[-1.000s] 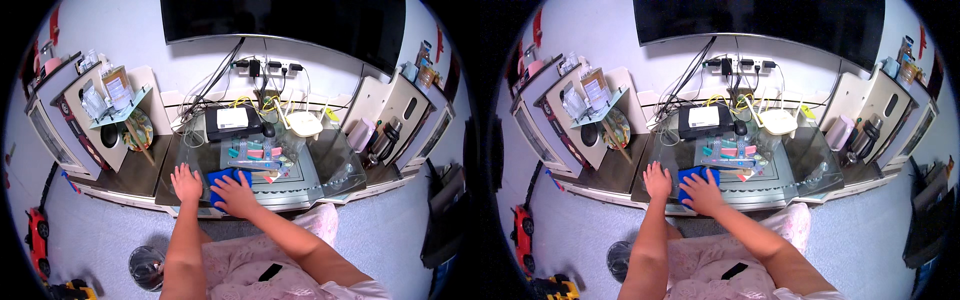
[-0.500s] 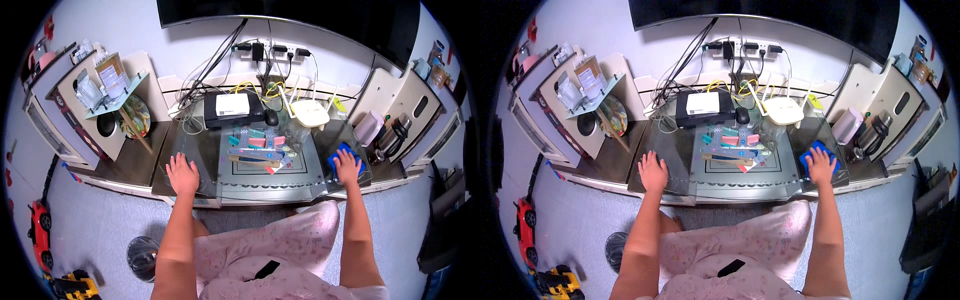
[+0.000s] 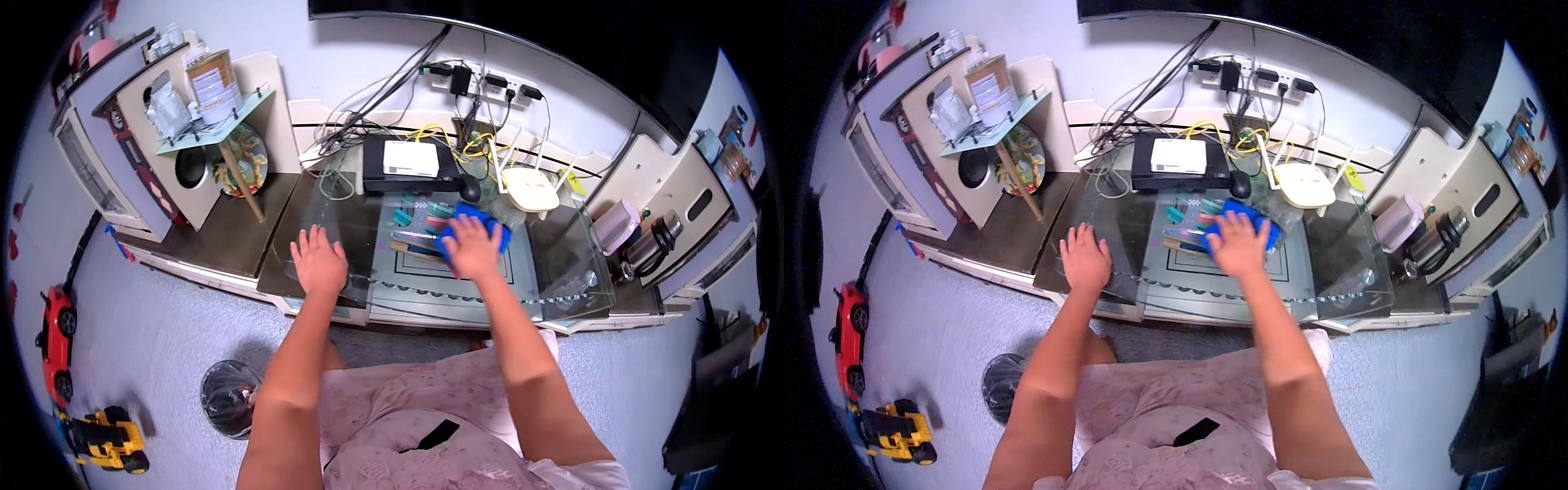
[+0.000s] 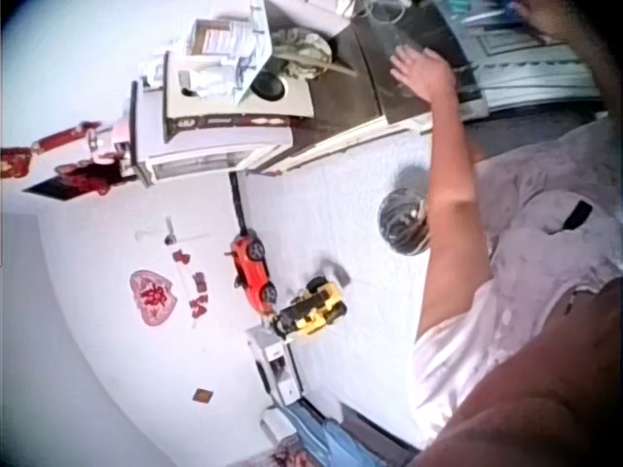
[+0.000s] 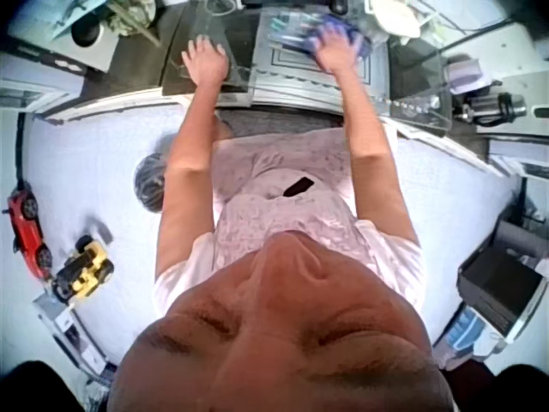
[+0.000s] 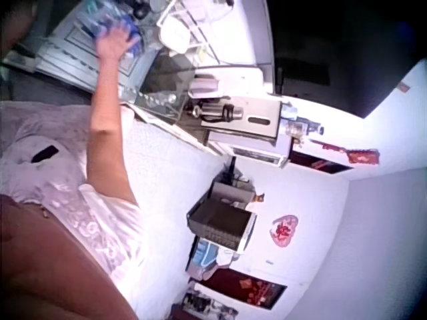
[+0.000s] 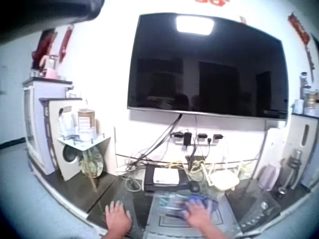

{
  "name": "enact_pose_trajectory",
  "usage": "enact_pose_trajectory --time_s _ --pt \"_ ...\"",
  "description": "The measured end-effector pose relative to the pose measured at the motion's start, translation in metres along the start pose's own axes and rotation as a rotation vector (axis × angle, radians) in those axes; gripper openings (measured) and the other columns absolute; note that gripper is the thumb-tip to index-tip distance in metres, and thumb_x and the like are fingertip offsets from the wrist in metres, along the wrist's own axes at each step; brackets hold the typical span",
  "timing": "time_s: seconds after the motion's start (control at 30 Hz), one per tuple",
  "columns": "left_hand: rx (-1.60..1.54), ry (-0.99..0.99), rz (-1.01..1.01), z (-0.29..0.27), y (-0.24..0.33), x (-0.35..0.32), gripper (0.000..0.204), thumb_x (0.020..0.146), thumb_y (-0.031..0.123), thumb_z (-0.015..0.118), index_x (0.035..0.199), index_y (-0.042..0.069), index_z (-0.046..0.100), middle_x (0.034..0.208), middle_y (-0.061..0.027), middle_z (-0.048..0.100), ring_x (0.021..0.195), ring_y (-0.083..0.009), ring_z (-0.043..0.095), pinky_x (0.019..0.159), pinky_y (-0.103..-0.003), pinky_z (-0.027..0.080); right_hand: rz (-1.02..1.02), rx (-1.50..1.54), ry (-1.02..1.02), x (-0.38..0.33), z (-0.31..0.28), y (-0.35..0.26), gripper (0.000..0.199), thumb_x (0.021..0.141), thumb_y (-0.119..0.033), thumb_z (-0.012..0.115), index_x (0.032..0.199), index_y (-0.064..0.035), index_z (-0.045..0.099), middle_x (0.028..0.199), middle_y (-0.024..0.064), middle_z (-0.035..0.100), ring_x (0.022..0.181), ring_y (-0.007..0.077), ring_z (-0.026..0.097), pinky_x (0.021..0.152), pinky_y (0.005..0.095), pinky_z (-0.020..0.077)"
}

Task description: The person wipes a black electronic console and a white router with a blue cloth.

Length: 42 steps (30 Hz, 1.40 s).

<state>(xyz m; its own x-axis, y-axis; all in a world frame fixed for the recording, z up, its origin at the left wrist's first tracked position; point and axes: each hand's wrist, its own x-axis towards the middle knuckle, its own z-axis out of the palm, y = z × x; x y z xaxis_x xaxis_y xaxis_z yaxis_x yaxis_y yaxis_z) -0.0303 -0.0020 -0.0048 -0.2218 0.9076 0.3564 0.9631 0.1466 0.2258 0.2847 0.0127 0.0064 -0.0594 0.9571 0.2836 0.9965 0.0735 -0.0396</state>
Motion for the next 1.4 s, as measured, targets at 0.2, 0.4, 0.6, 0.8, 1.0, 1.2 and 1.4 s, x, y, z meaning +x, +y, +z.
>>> enact_pose_trajectory --time_s 0.2,0.4,0.6,0.8,1.0,1.2,1.4 --pt "-0.059 0.029 0.021 0.007 0.0 -0.001 0.046 0.101 0.03 0.043 0.14 0.007 0.052 0.151 -0.0071 0.047 0.145 -0.0271 0.035 0.122 -0.047 0.02 -0.387 0.129 0.019 -0.018 -0.007 -0.128 0.053 0.098 -0.047 0.047 0.144 -0.0186 0.051 0.153 0.0045 0.046 0.144 0.0241 0.038 0.118 0.0634 0.0094" --pt "-0.108 0.056 0.004 0.008 -0.011 -0.002 0.042 0.102 0.027 0.044 0.137 0.007 0.055 0.149 -0.0076 0.05 0.144 -0.0276 0.037 0.121 -0.046 0.021 -0.862 0.547 -0.193 -0.069 -0.041 -0.112 0.042 0.086 -0.014 0.064 0.128 -0.0151 0.061 0.137 0.0038 0.06 0.137 0.0236 0.048 0.12 0.0535 0.0191" --pt "-0.099 0.091 0.022 0.006 -0.005 0.0 0.041 0.101 0.026 0.045 0.136 0.007 0.056 0.148 -0.0078 0.051 0.143 -0.0285 0.037 0.121 -0.047 0.022 -0.359 0.552 0.016 -0.035 -0.019 -0.019 0.043 0.089 -0.014 0.064 0.13 -0.0119 0.056 0.134 0.012 0.06 0.133 0.0301 0.05 0.119 0.0509 0.0209" --pt "-0.097 0.071 0.028 0.007 0.001 0.002 0.04 0.101 0.024 0.046 0.136 0.007 0.056 0.148 -0.0075 0.05 0.143 -0.0291 0.037 0.121 -0.047 0.022 -0.101 0.132 0.079 0.02 0.019 -0.037 0.051 0.095 -0.04 0.053 0.138 -0.0129 0.056 0.15 0.0101 0.05 0.142 0.0245 0.041 0.118 0.0622 0.0115" --pt "-0.071 0.07 0.02 0.006 -0.009 -0.001 0.041 0.1 0.023 0.047 0.137 0.007 0.055 0.148 -0.0077 0.05 0.142 -0.029 0.038 0.12 -0.047 0.023 -0.741 0.337 -0.015 -0.037 -0.011 -0.132 0.049 0.092 -0.036 0.062 0.136 -0.0168 0.058 0.145 0.0055 0.054 0.139 0.0215 0.044 0.119 0.0557 0.0188" --pt "-0.091 0.064 0.017 0.004 -0.008 0.0 0.041 0.1 0.024 0.046 0.136 0.007 0.057 0.148 -0.0075 0.05 0.144 -0.0275 0.036 0.122 -0.046 0.019 -0.784 0.472 -0.229 -0.023 -0.024 -0.097 0.053 0.095 -0.038 0.06 0.142 -0.0165 0.053 0.15 0.0033 0.05 0.143 0.0215 0.04 0.121 0.0548 0.0157" --pt "-0.113 0.058 0.023 0.008 -0.003 0.002 0.041 0.099 0.023 0.047 0.135 0.007 0.057 0.148 -0.0073 0.05 0.143 -0.0276 0.037 0.122 -0.046 0.019 -0.285 0.266 -0.052 0.04 0.008 -0.085 0.055 0.098 -0.042 0.052 0.145 -0.0145 0.05 0.156 0.0053 0.043 0.146 0.0246 0.035 0.119 0.0593 0.011"
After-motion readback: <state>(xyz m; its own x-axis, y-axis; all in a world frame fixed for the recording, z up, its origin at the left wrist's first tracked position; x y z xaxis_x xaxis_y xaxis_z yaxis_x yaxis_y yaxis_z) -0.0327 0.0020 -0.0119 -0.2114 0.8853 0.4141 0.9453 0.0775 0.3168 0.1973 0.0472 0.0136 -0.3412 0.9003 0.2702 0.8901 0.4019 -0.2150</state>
